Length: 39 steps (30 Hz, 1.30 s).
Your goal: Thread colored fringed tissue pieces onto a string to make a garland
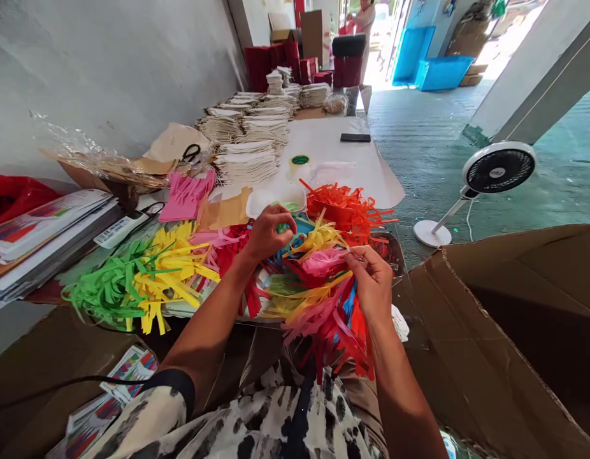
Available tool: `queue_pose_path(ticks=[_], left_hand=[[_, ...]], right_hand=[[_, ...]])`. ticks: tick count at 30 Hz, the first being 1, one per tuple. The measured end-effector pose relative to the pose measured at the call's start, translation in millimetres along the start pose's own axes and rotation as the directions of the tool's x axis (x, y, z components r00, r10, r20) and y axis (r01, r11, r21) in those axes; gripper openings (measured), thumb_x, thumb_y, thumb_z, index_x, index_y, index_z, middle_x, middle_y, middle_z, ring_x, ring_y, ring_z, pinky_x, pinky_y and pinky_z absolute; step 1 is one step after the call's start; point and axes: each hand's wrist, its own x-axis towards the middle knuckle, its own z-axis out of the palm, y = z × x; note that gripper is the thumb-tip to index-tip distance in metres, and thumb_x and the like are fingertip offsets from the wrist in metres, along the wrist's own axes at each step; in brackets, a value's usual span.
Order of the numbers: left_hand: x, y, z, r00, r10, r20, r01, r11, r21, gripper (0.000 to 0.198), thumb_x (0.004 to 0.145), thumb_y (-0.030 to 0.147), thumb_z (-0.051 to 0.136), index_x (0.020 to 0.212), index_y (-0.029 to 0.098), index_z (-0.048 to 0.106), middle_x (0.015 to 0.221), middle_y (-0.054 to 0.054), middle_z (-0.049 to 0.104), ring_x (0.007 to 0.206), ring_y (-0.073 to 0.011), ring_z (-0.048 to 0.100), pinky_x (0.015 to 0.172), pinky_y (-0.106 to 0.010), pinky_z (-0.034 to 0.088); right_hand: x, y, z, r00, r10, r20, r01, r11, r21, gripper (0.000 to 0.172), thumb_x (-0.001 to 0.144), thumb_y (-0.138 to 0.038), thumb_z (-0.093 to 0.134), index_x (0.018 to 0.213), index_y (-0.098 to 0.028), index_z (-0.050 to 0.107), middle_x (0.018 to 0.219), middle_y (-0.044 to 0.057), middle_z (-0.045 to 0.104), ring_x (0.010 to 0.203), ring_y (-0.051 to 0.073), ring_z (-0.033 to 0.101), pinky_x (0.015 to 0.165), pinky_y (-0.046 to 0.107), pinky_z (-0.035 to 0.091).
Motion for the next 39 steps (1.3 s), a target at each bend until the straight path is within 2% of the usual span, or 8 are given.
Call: queue_pose_path(ticks=[5,11,15,22,28,34,36,39], left_hand=[[-21,4,14.3,0.973,-0.021,0.230,-0.021,0.984,0.178,0.006,0.083,0.027,0.079,0.087,0.023,0.081,0.108,-0.009,0.074,0.109,-0.0302,0.063,0.094,-0.045,0.046],[-3,3,5.0,0.998,-0.046,0.041,0.048,0.998,-0.044,0.007,0.088,0.028,0.079,0.092,0.024,0.082,0.109,-0.007,0.079,0.106,-0.0263,0.066,0.095,-0.041,0.047],[6,18,-16.6,0.993,0.029,-0.115,-0.015,0.992,0.123,0.014,0.092,0.021,0.074,0.086,0.029,0.083,0.084,-0.007,0.077,0.101,-0.0305,0.061,0.102,-0.051,0.040],[-1,56,-25.0,0.967,0.242,0.079,-0.251,0.958,0.136,0.017,0.093,0.021,0.075,0.080,0.029,0.081,0.080,-0.004,0.078,0.098,-0.0281,0.064,0.106,-0.054,0.032],[0,49,-31.1,0.988,0.130,0.087,-0.089,0.923,-0.374,0.014,0.087,0.039,0.085,0.090,0.025,0.085,0.086,-0.004,0.080,0.085,-0.0199,0.069,0.088,-0.038,0.049],[7,16,-23.4,0.973,-0.200,0.111,0.205,0.548,-0.811,0.033,0.082,0.051,0.084,0.087,0.020,0.075,0.081,-0.002,0.073,0.073,-0.0135,0.064,0.072,-0.027,0.052],[7,8,-18.7,0.943,-0.325,0.072,0.262,0.593,-0.761,0.028,0.084,0.047,0.081,0.088,0.020,0.074,0.081,-0.002,0.071,0.074,-0.0141,0.063,0.074,-0.028,0.053],[3,9,-15.1,0.918,-0.356,-0.175,0.251,0.863,-0.439,0.022,0.084,0.032,0.082,0.104,0.022,0.079,0.096,-0.005,0.072,0.091,-0.0200,0.065,0.088,-0.035,0.054]], right_hand=[[-1,-5,3,1.000,-0.016,-0.010,0.015,0.999,-0.028,0.020,0.090,-0.044,0.078,0.089,-0.025,0.077,0.078,-0.002,0.065,0.070,0.015,0.052,0.066,0.029,0.038],[-4,-19,9,0.995,-0.073,0.074,0.084,0.984,-0.155,0.022,0.093,-0.047,0.074,0.092,-0.025,0.075,0.089,0.001,0.069,0.073,0.017,0.057,0.066,0.031,0.041],[-5,-32,14,0.952,-0.290,0.096,0.306,0.902,-0.305,0.015,0.098,-0.039,0.069,0.093,-0.026,0.075,0.116,0.006,0.074,0.088,0.020,0.064,0.072,0.033,0.047],[-3,-37,33,0.904,-0.340,0.259,0.413,0.851,-0.324,0.017,0.102,-0.033,0.062,0.095,-0.026,0.075,0.137,0.006,0.072,0.053,0.008,0.040,0.060,0.033,0.041],[5,-26,39,0.928,-0.250,0.277,0.330,0.897,-0.296,0.019,0.100,-0.036,0.062,0.092,-0.023,0.073,0.108,0.005,0.075,0.062,0.012,0.050,0.062,0.031,0.040],[7,-17,37,0.973,-0.119,0.199,0.153,0.974,-0.169,0.021,0.090,-0.043,0.074,0.084,-0.023,0.072,0.100,0.003,0.072,0.069,0.014,0.054,0.062,0.029,0.038],[8,-16,37,0.985,-0.073,0.154,0.094,0.987,-0.131,0.026,0.087,-0.048,0.077,0.084,-0.022,0.072,0.098,0.002,0.071,0.067,0.013,0.052,0.061,0.028,0.038],[10,-15,38,0.993,-0.033,0.113,0.043,0.995,-0.088,0.034,0.084,-0.055,0.079,0.084,-0.022,0.071,0.097,0.002,0.071,0.067,0.013,0.053,0.061,0.027,0.040]])
